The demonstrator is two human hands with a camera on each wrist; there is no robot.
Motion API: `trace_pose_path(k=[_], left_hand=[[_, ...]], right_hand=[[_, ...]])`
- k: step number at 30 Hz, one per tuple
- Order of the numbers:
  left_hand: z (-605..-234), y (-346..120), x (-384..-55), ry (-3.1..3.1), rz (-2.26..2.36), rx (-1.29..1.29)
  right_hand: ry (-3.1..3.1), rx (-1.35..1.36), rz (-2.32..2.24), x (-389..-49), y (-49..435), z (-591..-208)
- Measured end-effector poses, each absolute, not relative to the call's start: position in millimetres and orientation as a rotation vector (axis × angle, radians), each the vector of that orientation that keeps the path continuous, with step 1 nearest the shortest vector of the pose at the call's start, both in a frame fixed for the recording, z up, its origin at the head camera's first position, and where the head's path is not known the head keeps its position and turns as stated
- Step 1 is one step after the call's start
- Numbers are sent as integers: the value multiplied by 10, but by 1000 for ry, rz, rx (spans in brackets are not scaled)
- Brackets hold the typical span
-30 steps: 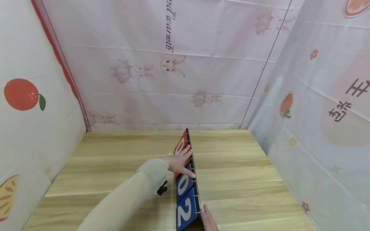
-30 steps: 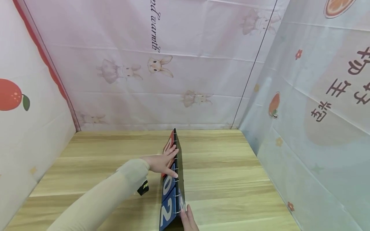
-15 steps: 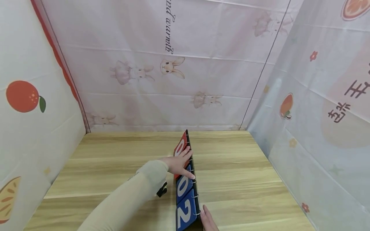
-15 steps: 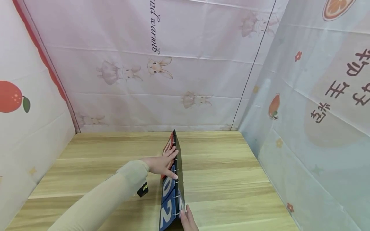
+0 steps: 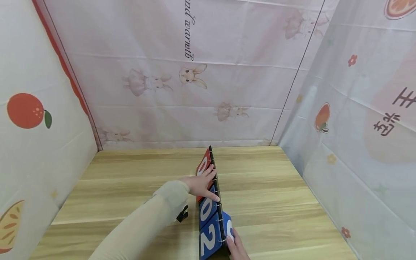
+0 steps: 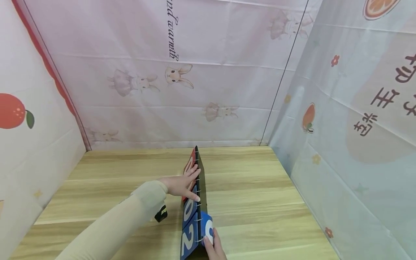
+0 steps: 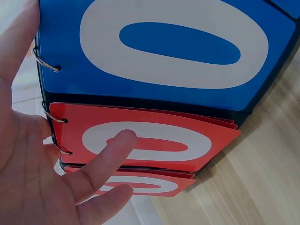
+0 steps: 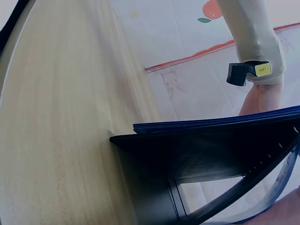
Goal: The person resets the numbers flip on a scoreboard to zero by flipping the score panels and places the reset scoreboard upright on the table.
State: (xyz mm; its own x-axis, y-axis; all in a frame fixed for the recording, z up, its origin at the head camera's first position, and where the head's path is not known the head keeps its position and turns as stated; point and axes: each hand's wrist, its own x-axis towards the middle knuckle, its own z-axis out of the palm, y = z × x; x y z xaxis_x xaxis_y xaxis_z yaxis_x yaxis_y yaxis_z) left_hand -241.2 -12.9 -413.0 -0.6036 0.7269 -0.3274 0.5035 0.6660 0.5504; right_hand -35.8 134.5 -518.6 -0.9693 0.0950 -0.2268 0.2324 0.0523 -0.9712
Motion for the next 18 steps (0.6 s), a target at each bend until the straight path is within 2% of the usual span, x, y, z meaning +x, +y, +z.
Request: trace_pose_path(k=[7, 18], left_hand=[[-4178, -152, -2395, 2343, 569, 953], [-4131, -147, -2361, 2352, 554, 929]], right_hand=[[2158, 378, -2169, -316, 1317, -5203], [2428, 636, -1828, -306, 1375, -5125]])
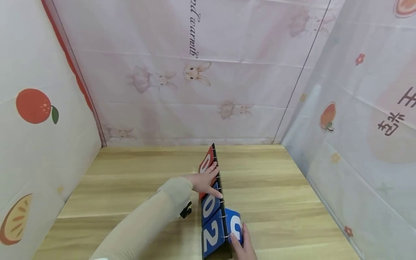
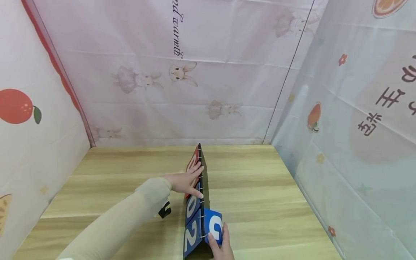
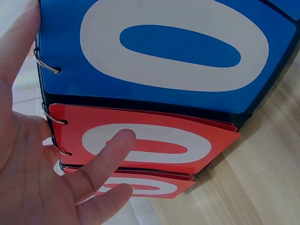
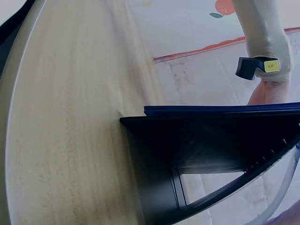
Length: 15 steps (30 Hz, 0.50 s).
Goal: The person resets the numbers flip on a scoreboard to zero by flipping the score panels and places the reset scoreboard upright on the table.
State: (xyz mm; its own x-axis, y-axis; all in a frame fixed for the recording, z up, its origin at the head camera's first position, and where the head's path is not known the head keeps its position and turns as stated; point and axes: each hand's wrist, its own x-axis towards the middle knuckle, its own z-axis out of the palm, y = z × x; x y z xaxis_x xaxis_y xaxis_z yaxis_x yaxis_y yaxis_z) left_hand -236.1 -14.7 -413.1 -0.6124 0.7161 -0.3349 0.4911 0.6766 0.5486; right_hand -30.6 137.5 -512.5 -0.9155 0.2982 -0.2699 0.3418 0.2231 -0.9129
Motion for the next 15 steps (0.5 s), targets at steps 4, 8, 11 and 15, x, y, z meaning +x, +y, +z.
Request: trace_pose_path(k=[4, 8, 11, 15], left_hand=[[-4184, -139, -2305, 2330, 549, 923], [-4256, -127, -2308, 2333, 557, 926], [-4214, -127, -2352, 2351, 551, 932], [-4110, -158, -2372, 2358, 540, 926]], right_hand=[[2398, 735, -1802, -265, 1391, -5137], [2406, 782, -1778, -243, 1414, -5113], [2428, 775, -1798, -281, 1432, -5048], [2406, 794, -1959, -310, 1431, -4974]])
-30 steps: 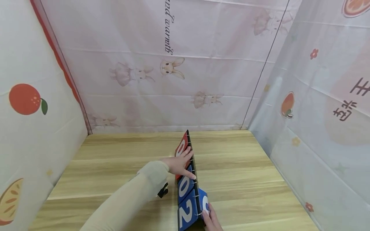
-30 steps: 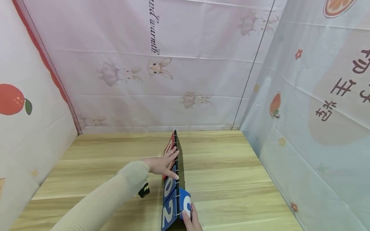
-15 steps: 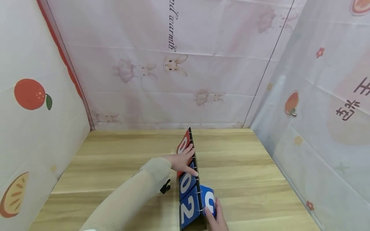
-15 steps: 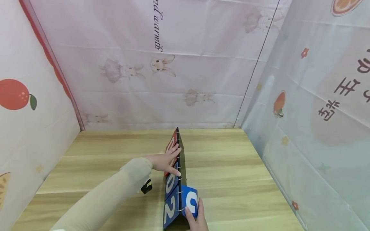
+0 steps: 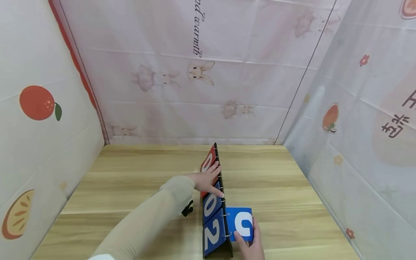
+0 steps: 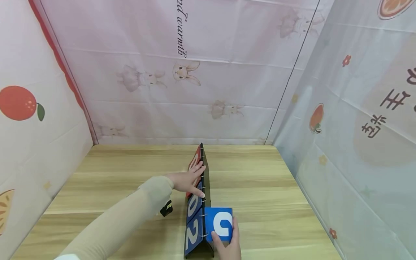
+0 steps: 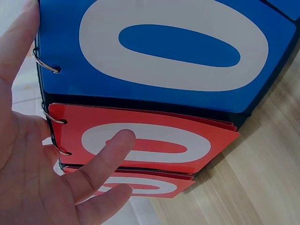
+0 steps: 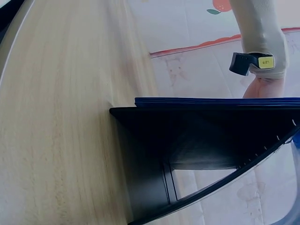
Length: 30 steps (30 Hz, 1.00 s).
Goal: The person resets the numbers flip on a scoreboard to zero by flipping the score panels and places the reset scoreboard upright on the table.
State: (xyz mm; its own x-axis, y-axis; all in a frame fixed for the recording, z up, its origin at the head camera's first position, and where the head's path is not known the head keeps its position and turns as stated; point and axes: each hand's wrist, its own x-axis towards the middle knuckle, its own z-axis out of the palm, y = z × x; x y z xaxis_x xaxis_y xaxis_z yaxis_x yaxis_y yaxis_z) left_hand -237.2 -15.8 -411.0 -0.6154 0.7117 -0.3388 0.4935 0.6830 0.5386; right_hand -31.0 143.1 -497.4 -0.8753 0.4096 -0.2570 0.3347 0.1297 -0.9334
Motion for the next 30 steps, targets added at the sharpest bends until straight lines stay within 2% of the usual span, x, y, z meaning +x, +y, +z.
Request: trace_pose_path(k=[12, 17, 30], left_hand=[[-4097, -137, -2362, 2344, 552, 935], [-4148, -135, -2347, 2344, 548, 915], [-4179, -131, -2382, 2368, 572, 923]], right_hand=[[-1636, -672, 2331, -268, 1439, -4885], [-1531, -550, 2440, -238, 1409, -4864], [-1606, -691, 2245, -302, 1282, -4738]])
